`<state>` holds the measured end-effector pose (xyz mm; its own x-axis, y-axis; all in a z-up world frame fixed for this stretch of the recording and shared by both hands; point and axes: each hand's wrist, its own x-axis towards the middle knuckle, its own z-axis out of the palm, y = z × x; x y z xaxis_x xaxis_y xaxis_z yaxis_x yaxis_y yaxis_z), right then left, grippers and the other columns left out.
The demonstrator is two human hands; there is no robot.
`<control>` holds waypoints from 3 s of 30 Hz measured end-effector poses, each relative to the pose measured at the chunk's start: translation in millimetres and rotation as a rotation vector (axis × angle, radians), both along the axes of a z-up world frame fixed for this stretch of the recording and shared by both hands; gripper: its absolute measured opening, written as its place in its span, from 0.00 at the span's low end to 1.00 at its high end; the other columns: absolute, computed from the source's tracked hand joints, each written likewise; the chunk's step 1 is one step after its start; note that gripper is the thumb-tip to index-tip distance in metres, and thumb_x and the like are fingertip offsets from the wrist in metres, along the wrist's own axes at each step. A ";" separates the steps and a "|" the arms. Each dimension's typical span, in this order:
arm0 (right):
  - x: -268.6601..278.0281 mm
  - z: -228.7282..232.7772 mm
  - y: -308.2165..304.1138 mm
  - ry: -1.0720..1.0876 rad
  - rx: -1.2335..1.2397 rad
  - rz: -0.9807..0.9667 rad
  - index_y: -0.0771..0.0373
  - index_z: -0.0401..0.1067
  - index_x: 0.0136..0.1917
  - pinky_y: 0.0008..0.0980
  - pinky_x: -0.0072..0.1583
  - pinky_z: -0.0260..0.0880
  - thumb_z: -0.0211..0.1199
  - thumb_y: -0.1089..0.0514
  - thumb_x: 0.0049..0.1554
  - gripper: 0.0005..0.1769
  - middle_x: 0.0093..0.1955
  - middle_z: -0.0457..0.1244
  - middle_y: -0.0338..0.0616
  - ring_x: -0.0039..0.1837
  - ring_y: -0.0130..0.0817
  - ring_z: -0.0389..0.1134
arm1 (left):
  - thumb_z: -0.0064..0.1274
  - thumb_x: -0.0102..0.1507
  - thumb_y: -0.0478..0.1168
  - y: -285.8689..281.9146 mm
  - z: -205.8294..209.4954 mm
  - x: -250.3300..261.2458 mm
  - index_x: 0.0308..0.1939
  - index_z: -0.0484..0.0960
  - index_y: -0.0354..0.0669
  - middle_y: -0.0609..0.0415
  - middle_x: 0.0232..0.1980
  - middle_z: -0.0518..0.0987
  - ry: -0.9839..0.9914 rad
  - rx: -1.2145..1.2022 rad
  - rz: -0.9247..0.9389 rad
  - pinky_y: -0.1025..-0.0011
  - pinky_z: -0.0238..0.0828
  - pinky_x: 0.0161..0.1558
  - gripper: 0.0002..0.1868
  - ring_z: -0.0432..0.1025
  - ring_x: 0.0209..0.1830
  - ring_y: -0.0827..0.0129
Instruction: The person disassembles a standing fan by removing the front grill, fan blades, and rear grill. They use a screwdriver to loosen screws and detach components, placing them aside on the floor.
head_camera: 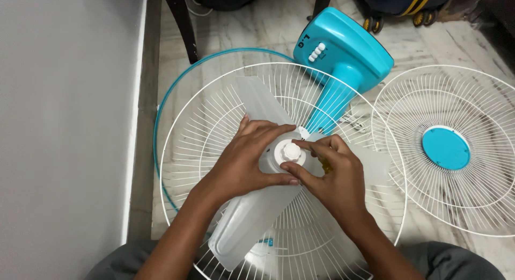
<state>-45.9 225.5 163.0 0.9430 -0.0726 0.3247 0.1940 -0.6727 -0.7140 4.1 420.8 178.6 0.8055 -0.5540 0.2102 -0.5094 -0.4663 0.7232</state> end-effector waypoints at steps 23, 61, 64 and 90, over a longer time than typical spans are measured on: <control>0.1 -5.7 -6.0 -0.094 0.147 0.133 0.64 0.82 0.55 0.26 0.47 0.72 0.78 0.58 0.46 0.22 0.50 0.67 0.41 0.49 0.28 0.71 | 0.73 0.42 0.64 -5.6 -1.0 -2.2 0.72 0.71 0.52 0.51 0.60 0.79 -0.035 0.038 -0.023 0.38 0.35 0.78 0.56 0.69 0.67 0.57; 13.4 -5.1 -22.9 0.007 0.114 0.321 0.58 0.81 0.57 0.32 0.51 0.70 0.76 0.53 0.48 0.23 0.49 0.65 0.39 0.52 0.29 0.67 | 0.72 0.41 0.67 -7.7 -9.2 0.5 0.76 0.64 0.52 0.52 0.67 0.77 -0.015 0.057 -0.027 0.41 0.31 0.79 0.63 0.64 0.73 0.56; 11.5 -9.9 -21.4 0.024 0.157 0.293 0.58 0.82 0.57 0.29 0.45 0.66 0.77 0.54 0.48 0.23 0.42 0.62 0.37 0.45 0.26 0.63 | 0.71 0.42 0.67 -6.9 -10.7 0.9 0.76 0.64 0.51 0.51 0.67 0.76 -0.028 0.073 -0.035 0.41 0.30 0.79 0.63 0.64 0.73 0.56; -5.9 17.1 -25.5 0.195 0.062 0.199 0.57 0.76 0.60 0.29 0.31 0.52 0.79 0.54 0.45 0.30 0.23 0.54 0.35 0.27 0.23 0.53 | 0.73 0.40 0.63 -6.3 -4.7 -5.7 0.61 0.75 0.50 0.51 0.62 0.75 0.018 0.103 0.034 0.53 0.58 0.71 0.50 0.64 0.68 0.56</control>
